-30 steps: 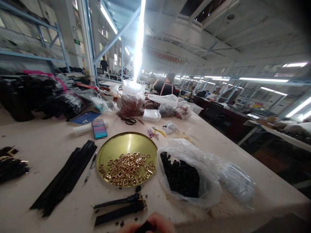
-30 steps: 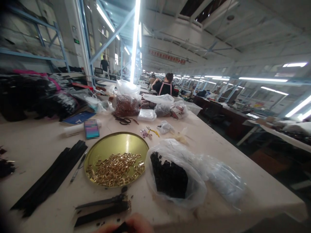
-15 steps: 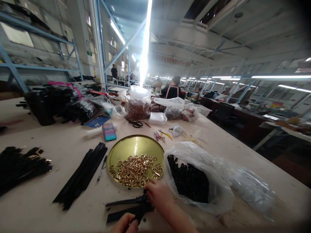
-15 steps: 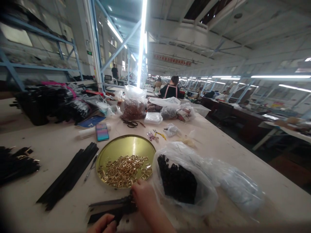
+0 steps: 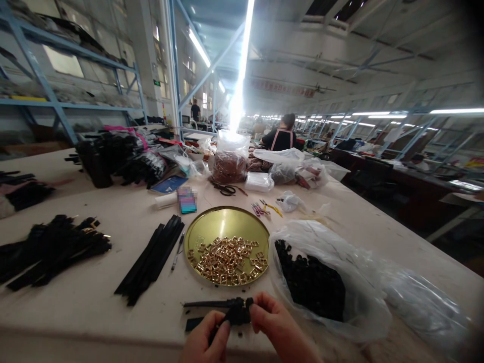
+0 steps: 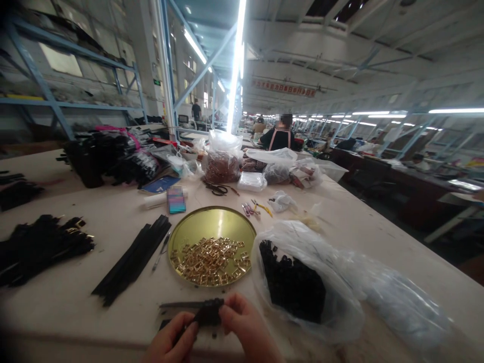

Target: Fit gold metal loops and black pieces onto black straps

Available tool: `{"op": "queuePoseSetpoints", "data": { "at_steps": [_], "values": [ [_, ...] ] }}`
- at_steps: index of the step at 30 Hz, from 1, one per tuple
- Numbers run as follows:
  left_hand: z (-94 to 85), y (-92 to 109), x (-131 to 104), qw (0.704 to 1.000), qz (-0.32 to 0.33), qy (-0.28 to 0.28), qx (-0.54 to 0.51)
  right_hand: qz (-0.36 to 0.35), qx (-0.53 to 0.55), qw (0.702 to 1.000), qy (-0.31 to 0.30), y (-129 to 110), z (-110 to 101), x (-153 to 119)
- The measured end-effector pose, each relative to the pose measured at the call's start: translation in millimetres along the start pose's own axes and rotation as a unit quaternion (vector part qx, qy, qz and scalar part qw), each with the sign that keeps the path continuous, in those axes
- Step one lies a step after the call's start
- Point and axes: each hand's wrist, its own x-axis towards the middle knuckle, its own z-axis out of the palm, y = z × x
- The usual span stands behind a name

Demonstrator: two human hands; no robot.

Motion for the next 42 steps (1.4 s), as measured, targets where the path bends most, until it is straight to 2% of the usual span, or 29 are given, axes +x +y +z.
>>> {"op": "queuePoseSetpoints", "data": {
  "at_steps": [2, 3, 5, 10, 14, 17, 21, 23, 25, 27, 29, 33, 36, 39, 42],
  "values": [
    [3.2, 4, 0, 1.000, 0.009, -0.004, 0.013, 0.051, 0.188, 0.980, -0.039, 4, 7, -10],
    [4.6, 4, 0, 1.000, 0.013, -0.009, 0.026, 0.067, 0.245, 0.966, -0.048, 6, 10, -13],
    [6.2, 4, -2, 0.998, 0.019, -0.016, 0.061, 0.079, 0.278, 0.956, -0.047, 10, 14, -16],
    [5.5, -1, -5, 0.989, 0.024, -0.048, 0.135, 0.051, 0.202, 0.978, 0.025, 17, 18, -16],
    [5.1, -4, -4, 0.981, -0.017, -0.090, 0.172, 0.007, 0.143, 0.987, 0.078, 22, 21, -19],
    [4.8, -3, -2, 0.972, -0.032, -0.120, 0.197, -0.023, 0.072, 0.992, 0.102, 26, 20, -28],
    [3.2, 2, -5, 0.967, -0.040, -0.139, 0.211, -0.130, -0.077, 0.985, 0.081, 31, 16, -37],
    [3.4, 2, -8, 0.970, -0.031, -0.129, 0.206, -0.107, -0.047, 0.990, 0.080, 34, 17, -37],
    [4.8, 0, -10, 0.973, -0.001, -0.111, 0.204, -0.025, 0.060, 0.995, 0.082, 38, 22, -33],
    [6.9, -5, -11, 0.974, 0.031, -0.092, 0.205, 0.046, 0.157, 0.985, 0.056, 41, 28, -30],
    [8.8, -10, -12, 0.971, 0.049, -0.081, 0.220, 0.075, 0.180, 0.980, 0.031, 45, 33, -28],
    [10.1, -13, -13, 0.964, 0.053, -0.062, 0.251, 0.061, 0.151, 0.985, 0.063, 46, 36, -31],
    [8.5, -10, -13, 0.966, 0.041, -0.071, 0.245, 0.034, 0.139, 0.985, 0.097, 43, 38, -35],
    [5.5, -3, -13, 0.967, 0.021, -0.085, 0.238, -0.038, 0.077, 0.987, 0.137, 37, 39, -40],
    [3.9, 3, -13, 0.967, 0.006, -0.092, 0.238, -0.105, 0.003, 0.984, 0.144, 33, 39, -44]
  ]
}}
